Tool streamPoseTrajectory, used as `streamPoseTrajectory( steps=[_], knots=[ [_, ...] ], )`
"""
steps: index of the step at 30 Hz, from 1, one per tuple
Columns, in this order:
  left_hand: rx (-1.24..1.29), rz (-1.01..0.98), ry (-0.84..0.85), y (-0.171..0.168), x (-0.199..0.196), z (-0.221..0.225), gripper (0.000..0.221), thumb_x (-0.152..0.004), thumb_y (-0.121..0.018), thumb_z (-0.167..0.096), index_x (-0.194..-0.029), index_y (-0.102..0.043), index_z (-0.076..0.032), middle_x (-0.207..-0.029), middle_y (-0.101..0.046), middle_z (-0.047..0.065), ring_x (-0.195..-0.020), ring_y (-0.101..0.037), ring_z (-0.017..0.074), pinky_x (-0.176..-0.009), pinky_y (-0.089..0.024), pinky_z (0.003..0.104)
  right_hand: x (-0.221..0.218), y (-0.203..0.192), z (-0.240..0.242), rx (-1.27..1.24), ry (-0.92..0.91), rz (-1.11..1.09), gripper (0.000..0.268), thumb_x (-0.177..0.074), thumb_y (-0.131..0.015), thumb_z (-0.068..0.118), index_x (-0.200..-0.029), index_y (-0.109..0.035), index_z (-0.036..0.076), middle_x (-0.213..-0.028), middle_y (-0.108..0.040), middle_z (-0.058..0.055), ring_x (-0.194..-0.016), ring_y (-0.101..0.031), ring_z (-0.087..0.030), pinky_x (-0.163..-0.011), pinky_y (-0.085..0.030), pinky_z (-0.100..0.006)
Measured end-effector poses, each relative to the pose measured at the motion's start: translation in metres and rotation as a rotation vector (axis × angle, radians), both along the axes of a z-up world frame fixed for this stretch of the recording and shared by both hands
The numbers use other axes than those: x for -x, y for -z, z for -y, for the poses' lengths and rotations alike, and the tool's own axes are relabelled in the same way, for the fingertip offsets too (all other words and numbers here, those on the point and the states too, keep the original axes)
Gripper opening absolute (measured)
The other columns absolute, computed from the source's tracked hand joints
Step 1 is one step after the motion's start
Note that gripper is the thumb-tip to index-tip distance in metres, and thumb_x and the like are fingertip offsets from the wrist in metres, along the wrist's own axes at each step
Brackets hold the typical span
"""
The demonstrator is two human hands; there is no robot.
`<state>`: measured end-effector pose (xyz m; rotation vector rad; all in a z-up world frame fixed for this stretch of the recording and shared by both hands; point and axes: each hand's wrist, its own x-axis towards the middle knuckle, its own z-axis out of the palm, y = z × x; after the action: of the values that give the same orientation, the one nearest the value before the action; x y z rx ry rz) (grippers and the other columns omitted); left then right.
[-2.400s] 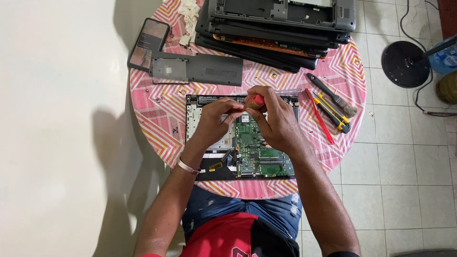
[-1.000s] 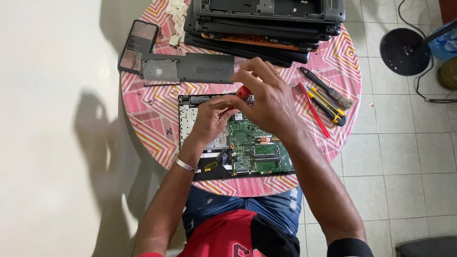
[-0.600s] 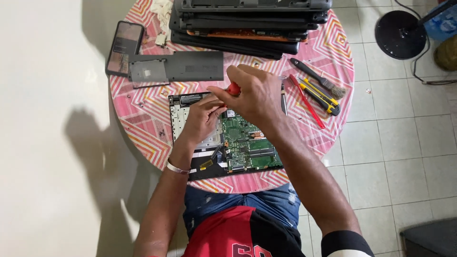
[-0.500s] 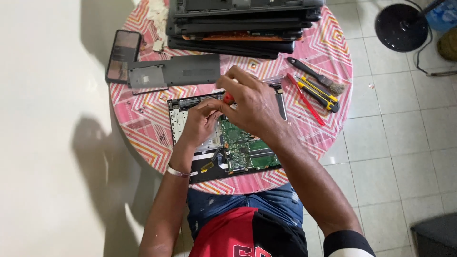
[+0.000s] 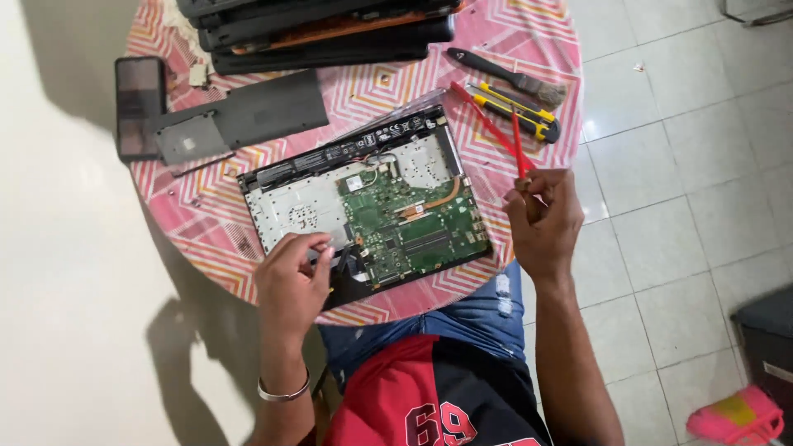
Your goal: Disassembling a laptop by unscrewing various internal components from the chassis and motherboard.
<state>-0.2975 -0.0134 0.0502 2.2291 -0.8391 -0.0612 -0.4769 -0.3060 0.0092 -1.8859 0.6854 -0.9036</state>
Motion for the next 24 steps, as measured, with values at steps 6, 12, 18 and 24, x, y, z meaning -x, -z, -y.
streamPoseTrajectory(
  steps=[6, 12, 18, 24],
  knots=[
    [-0.112, -0.018, -0.032, 0.016, 0.032, -0.006, 0.028, -0.081, -0.082, -0.016, -0.109, -0.076, -0.016, -0.088, -0.071, 0.002, -0.068, -0.067, 0.0237, -0.064, -0.056, 0.037, -0.006, 0.007, -0.014, 0.218, -0.039, -0.056, 0.014, -0.096, -0.067, -0.006, -0.106, -0.060, -0.002, -0.108, -0.057, -0.020, -0.088, -0.066, -0.037, -0.066, -0.059, -0.038],
    [-0.121, -0.099, -0.134, 0.015, 0.042, -0.007, 0.033, -0.083, -0.081, -0.011, -0.115, -0.075, -0.016, -0.088, -0.071, 0.005, -0.070, -0.067, 0.0275, -0.064, -0.057, 0.041, -0.003, 0.017, -0.006, 0.305, -0.031, -0.071, 0.014, -0.092, -0.073, 0.000, -0.105, -0.067, 0.000, -0.110, -0.059, -0.016, -0.105, -0.066, -0.036, -0.066, -0.059, -0.038],
    [-0.132, -0.050, -0.192, 0.018, 0.054, 0.007, 0.030, -0.086, -0.081, -0.022, -0.116, -0.076, -0.022, -0.084, -0.071, 0.000, -0.068, -0.069, 0.0263, -0.066, -0.057, 0.040, -0.006, 0.009, -0.006, 0.376, -0.065, -0.071, 0.015, -0.096, -0.072, 0.014, -0.108, -0.069, 0.005, -0.114, -0.060, -0.016, -0.106, -0.064, -0.037, -0.088, -0.055, -0.044],
    [-0.130, -0.049, -0.180, 0.020, 0.063, 0.018, 0.032, -0.098, -0.073, -0.020, -0.128, -0.071, -0.010, -0.090, -0.068, 0.002, -0.076, -0.062, 0.0165, -0.069, -0.055, 0.034, -0.005, -0.003, -0.009, 0.303, -0.200, -0.209, 0.028, -0.090, -0.063, 0.000, -0.117, -0.069, 0.003, -0.128, -0.052, -0.018, -0.112, -0.058, -0.032, -0.089, -0.058, -0.043]
  ],
)
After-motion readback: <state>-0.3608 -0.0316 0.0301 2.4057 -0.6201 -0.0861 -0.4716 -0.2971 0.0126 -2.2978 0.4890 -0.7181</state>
